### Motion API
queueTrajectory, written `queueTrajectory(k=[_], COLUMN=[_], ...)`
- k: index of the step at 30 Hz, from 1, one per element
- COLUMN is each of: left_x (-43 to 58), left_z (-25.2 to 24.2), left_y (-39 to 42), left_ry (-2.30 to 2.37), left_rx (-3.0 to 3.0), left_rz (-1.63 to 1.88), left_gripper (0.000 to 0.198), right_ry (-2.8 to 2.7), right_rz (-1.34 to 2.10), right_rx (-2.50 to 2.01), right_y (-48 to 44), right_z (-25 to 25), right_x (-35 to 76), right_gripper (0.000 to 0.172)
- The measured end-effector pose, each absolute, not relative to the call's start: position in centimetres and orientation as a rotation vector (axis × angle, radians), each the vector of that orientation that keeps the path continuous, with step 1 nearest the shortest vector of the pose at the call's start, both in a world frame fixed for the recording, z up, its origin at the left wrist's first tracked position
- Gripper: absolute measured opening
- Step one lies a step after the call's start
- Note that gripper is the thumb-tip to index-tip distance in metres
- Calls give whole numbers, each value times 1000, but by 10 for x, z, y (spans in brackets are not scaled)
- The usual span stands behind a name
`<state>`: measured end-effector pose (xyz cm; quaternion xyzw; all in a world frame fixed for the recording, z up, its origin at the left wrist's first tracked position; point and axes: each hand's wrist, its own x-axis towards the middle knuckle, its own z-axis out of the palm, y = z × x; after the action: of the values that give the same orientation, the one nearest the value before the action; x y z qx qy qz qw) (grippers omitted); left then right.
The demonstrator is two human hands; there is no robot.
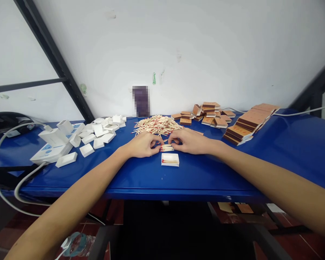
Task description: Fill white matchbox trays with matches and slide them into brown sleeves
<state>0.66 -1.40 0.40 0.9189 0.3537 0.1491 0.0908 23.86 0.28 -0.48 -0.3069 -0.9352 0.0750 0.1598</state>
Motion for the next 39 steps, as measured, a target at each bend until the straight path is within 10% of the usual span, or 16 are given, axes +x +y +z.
queueTrajectory(k=[13,39], left_x=[8,12], left_z=[10,7], left_y=[-17,-18], left_ry=[1093,1187], left_rx=[2771,2958], left_rz=[353,240], left_gripper=[37,25], right_ry=[-2675,-2604], right_rz=[320,334], right_rx=[-866,-908], right_y=[-1,4], right_z=[0,-17], right_x=[241,234], right_gripper=[49,16])
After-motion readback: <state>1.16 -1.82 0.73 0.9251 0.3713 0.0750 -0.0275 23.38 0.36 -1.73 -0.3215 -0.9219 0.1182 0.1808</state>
